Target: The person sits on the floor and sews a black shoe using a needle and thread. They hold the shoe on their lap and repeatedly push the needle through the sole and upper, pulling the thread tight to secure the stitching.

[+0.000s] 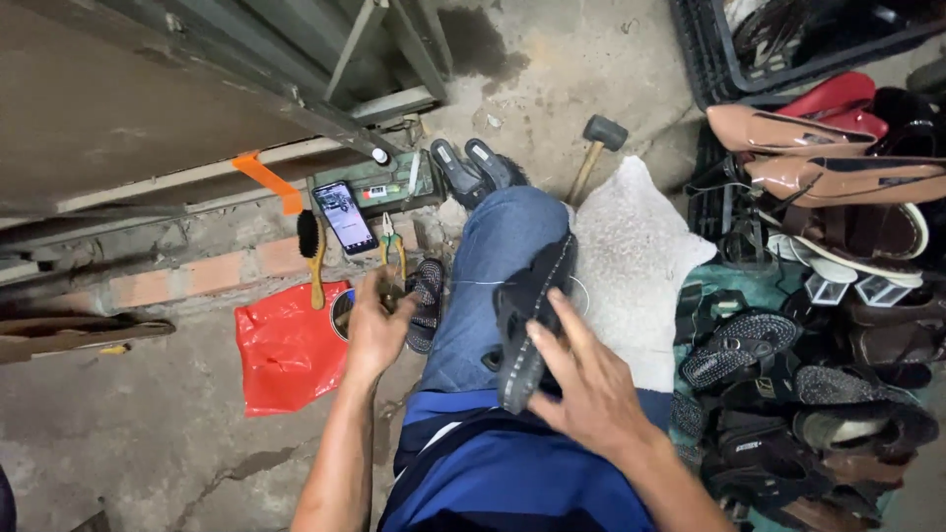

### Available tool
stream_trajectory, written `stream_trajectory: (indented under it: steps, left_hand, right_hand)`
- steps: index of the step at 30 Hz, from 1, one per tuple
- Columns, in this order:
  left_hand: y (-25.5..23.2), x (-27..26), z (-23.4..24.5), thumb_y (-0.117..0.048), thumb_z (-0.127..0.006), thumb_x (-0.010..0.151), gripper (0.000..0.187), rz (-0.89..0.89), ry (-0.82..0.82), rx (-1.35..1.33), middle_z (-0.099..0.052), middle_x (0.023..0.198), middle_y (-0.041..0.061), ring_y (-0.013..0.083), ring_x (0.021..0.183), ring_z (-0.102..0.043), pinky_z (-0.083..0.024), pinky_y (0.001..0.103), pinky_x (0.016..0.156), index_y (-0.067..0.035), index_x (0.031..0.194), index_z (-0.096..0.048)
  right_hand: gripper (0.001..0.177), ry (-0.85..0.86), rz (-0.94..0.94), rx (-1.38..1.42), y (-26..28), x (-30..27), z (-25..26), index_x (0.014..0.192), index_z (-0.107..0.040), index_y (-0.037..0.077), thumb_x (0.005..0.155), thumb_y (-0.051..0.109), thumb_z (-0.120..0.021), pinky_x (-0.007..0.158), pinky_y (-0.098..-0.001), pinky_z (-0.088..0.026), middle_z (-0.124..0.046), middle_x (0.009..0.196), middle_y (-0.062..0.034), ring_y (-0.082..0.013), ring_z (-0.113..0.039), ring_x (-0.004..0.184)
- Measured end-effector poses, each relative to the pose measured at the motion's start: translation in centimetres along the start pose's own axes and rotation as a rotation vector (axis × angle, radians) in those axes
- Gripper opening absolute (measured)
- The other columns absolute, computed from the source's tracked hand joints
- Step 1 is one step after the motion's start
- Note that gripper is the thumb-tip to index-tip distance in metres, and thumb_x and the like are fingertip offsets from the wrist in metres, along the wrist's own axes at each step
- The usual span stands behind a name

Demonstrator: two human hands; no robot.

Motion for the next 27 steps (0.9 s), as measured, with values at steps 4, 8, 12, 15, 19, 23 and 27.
stream_trajectory:
  steps: [4, 8, 12, 15, 19, 23, 27]
  left_hand:
    - [-1.1, -2.2, 0.4, -0.015, -0.061, 0.096, 0.026, -0.148, -0.045, 0.074, -0.063, 0.103, 0.010, 0.0204, 0.088, -0.063, -0.050, 0.035, 0.082, -0.008, 0.121, -0.064]
    - [-7.2, -6.1, 0.5, -0.030, -0.064, 0.096, 0.047, -0.117, 0.179, 0.050, -0.065, 0.063, 0.003, 0.0072, 0.059, -0.058, -0.047, 0.025, 0.061, -0.018, 0.142, -0.067]
    - [-11.5, -8.9, -1.4, -0.020, -0.066, 0.095, 0.039, -0.504, 0.301, 0.045, -0.078, 0.122, 0.007, 0.0108, 0.086, -0.065, -0.055, 0.028, 0.087, -0.007, 0.132, -0.070]
    - [-14.4, -10.2, -3.1, -0.022, -0.059, 0.099, 0.029, -0.684, 0.362, 0.201, -0.079, 0.108, -0.002, 0.0073, 0.086, -0.071, -0.057, 0.025, 0.080, -0.012, 0.121, -0.075]
    - [-15.7, -10.3, -5.9, -0.023, -0.060, 0.099, 0.027, -0.785, 0.293, 0.424, -0.075, 0.112, -0.001, 0.0219, 0.086, -0.075, -0.060, 0.043, 0.071, -0.020, 0.123, -0.073]
    - [-15.6, -10.2, -8.9, -0.021, -0.059, 0.098, 0.034, -0.867, 0.253, 0.596, -0.069, 0.106, 0.004, 0.0338, 0.068, -0.071, -0.057, 0.053, 0.048, -0.019, 0.131, -0.069]
    - [-15.7, -11.1, -10.4, -0.025, -0.058, 0.098, 0.035, -0.889, 0.196, 0.689, -0.065, 0.102, 0.011, 0.0404, 0.049, -0.065, -0.052, 0.056, 0.036, -0.017, 0.131, -0.066]
  right_hand:
    - [0.066, -0.401, 0.065, 0.118, 0.6, 0.4, 3.8, 0.134, -0.051, 0.001, 0.080, 0.026, -0.080, 0.109, -0.0398, -0.051, -0.055, 0.146, -0.0227, -0.0338, -0.060, 0.133]
    - [0.062, -0.725, 0.029, 0.678, -3.9, -2.0, 5.4, 0.147, -0.037, 0.006, 0.095, 0.026, -0.065, 0.132, -0.0550, -0.035, -0.048, 0.148, -0.0193, -0.0382, -0.048, 0.146]
    - [0.068, -0.733, -0.128, 0.902, -5.8, -3.5, 5.6, 0.143, -0.037, 0.001, 0.087, 0.028, -0.064, 0.129, -0.0528, -0.036, -0.049, 0.150, -0.0236, -0.0389, -0.049, 0.145]
    - [0.074, -0.788, -0.159, 0.965, -6.4, -4.1, 4.6, 0.144, -0.039, 0.002, 0.088, 0.040, -0.068, 0.126, -0.0509, -0.038, -0.050, 0.149, -0.0251, -0.0363, -0.051, 0.141]
    - [0.071, -0.811, -0.137, 0.972, -7.0, -4.5, 4.2, 0.145, -0.039, 0.003, 0.087, 0.031, -0.069, 0.128, -0.0516, -0.037, -0.050, 0.149, -0.0267, -0.0368, -0.050, 0.142]
    - [0.077, -0.791, -0.149, 1.226, -9.6, -5.4, 3.0, 0.144, -0.041, 0.005, 0.082, 0.031, -0.079, 0.129, -0.0499, -0.035, -0.049, 0.150, -0.0239, -0.0350, -0.047, 0.145]
    - [0.076, -0.856, -0.191, 1.371, -9.4, -4.6, 3.2, 0.146, -0.044, 0.003, 0.079, 0.025, -0.073, 0.121, -0.0501, -0.044, -0.054, 0.148, -0.0252, -0.0362, -0.055, 0.136]
Point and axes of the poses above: each hand's wrist, its own x-axis towards the middle knuckle, its own z-axis out of the back of the hand, y = z × x, the point moved 3 cm from there along x, towards the middle knuckle
